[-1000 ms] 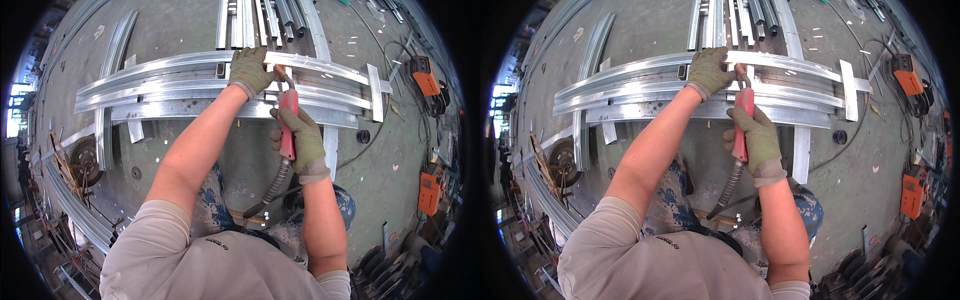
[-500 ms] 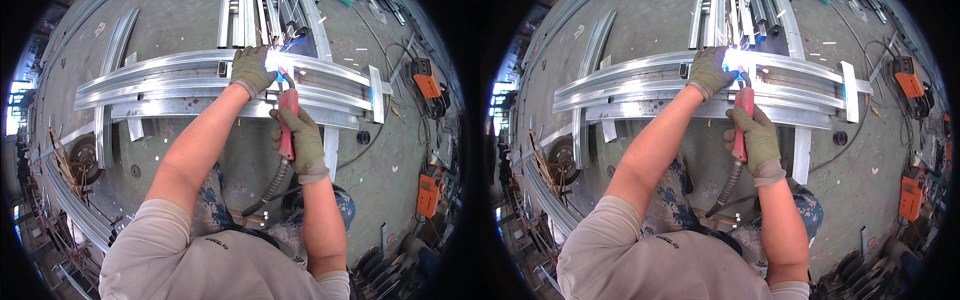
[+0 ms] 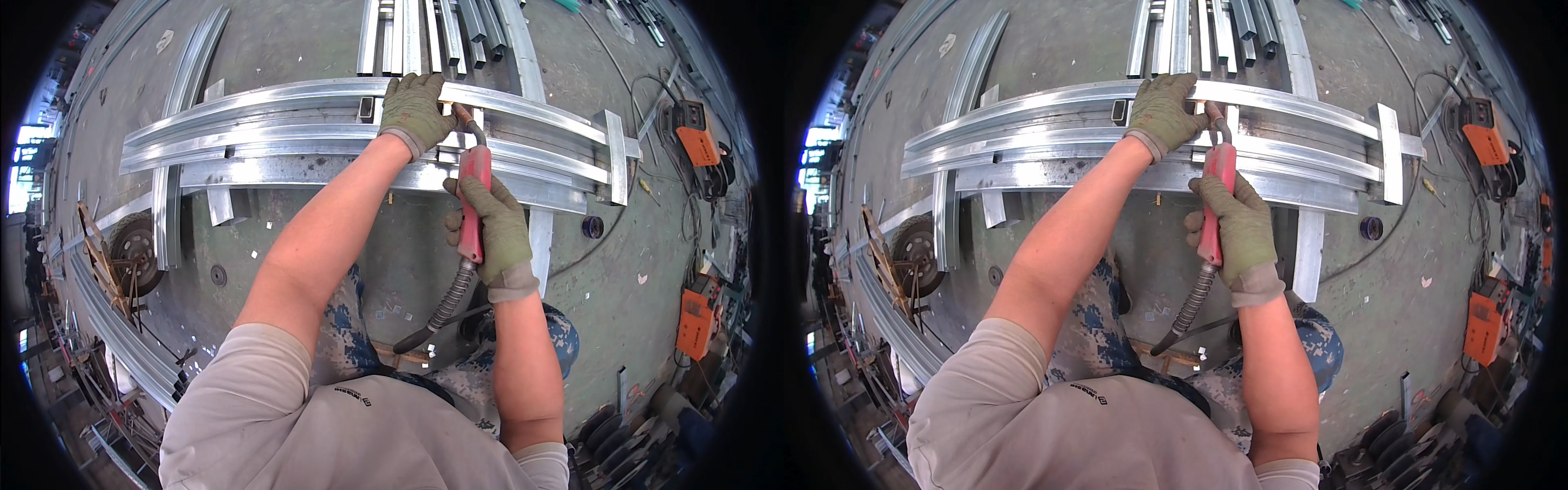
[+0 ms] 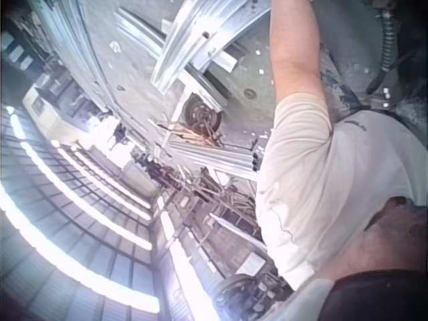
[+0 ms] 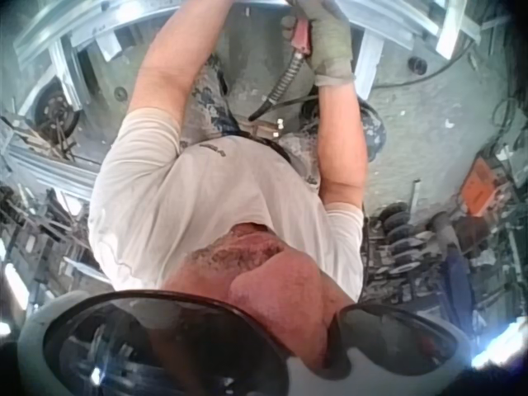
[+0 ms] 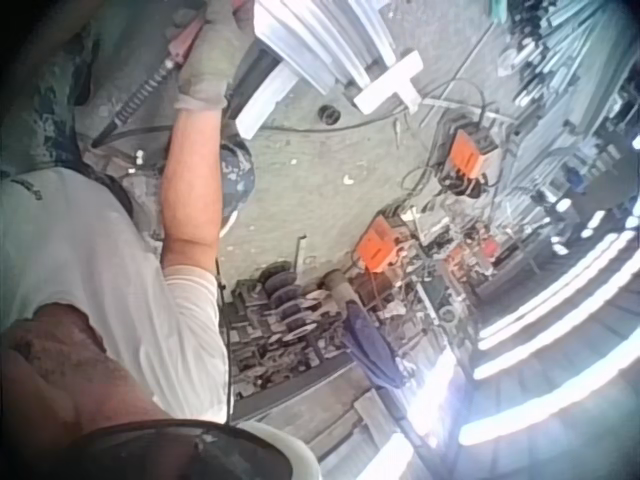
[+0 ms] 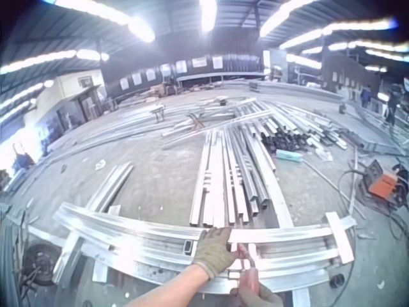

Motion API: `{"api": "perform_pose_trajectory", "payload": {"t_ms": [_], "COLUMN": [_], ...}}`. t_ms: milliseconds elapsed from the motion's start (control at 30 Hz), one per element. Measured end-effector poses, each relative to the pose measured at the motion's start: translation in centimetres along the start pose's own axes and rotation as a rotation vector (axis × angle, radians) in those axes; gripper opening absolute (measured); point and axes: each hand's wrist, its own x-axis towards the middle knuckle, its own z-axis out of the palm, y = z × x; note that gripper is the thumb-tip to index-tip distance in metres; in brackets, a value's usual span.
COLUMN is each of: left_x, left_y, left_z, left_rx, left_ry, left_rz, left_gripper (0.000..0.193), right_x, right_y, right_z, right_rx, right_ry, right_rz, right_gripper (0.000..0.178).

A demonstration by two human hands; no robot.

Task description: The person assembles a metal frame by placing small metal pieces into slots on a larger frame, then uses a welding torch to secure the pieces. The person adjusts the frame and continues welding along the joints.

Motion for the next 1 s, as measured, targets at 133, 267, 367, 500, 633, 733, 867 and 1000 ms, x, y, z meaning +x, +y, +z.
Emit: {"api": "perform_pose_trajectory", "payload": {"t_ms": [133, 267, 367, 500, 633, 733, 867, 1000], "left_x": [0.3, -0.1, -0.1, -0.3, -0.5, -0.9, -1.4, -1.5], "left_y": [0.4, -0.2, -0.2, -0.6, -1.8, -2.8, -3.5, -3.2], "left_z": [-0.7, -0.2, -0.8, -4.0, -7.0, -7.0, -5.9, -5.2], "left_rx": [0.090, 0.018, -0.041, -0.016, 0.072, 0.102, 0.088, 0.074], "left_ry": [-0.141, -0.043, -0.086, -0.181, -0.217, -0.197, -0.142, -0.130], "left_rz": [-0.039, 0.001, 0.003, -0.014, -0.029, -0.036, -0.012, -0.029], "left_gripper": [0.072, 0.079, 0.083, 0.082, 0.078, 0.076, 0.075, 0.073], "right_x": [0.2, -0.2, -0.3, -0.6, -0.8, -1.0, -0.9, -0.3], "right_y": [0.0, -0.3, -0.8, -1.0, -0.8, -0.4, 0.4, 1.1], "right_z": [0.1, 0.6, 0.1, 0.1, 0.3, 0.8, 1.5, 1.8], "right_rx": [0.006, 0.004, -0.001, 0.049, 0.042, 0.024, -0.050, -0.116], "right_ry": [0.009, 0.026, 0.039, 0.041, 0.013, -0.019, -0.048, -0.041], "right_rz": [0.004, -0.008, -0.032, -0.050, -0.027, 0.003, 0.025, 0.056], "right_gripper": [0.045, 0.042, 0.041, 0.041, 0.043, 0.045, 0.046, 0.045]}}
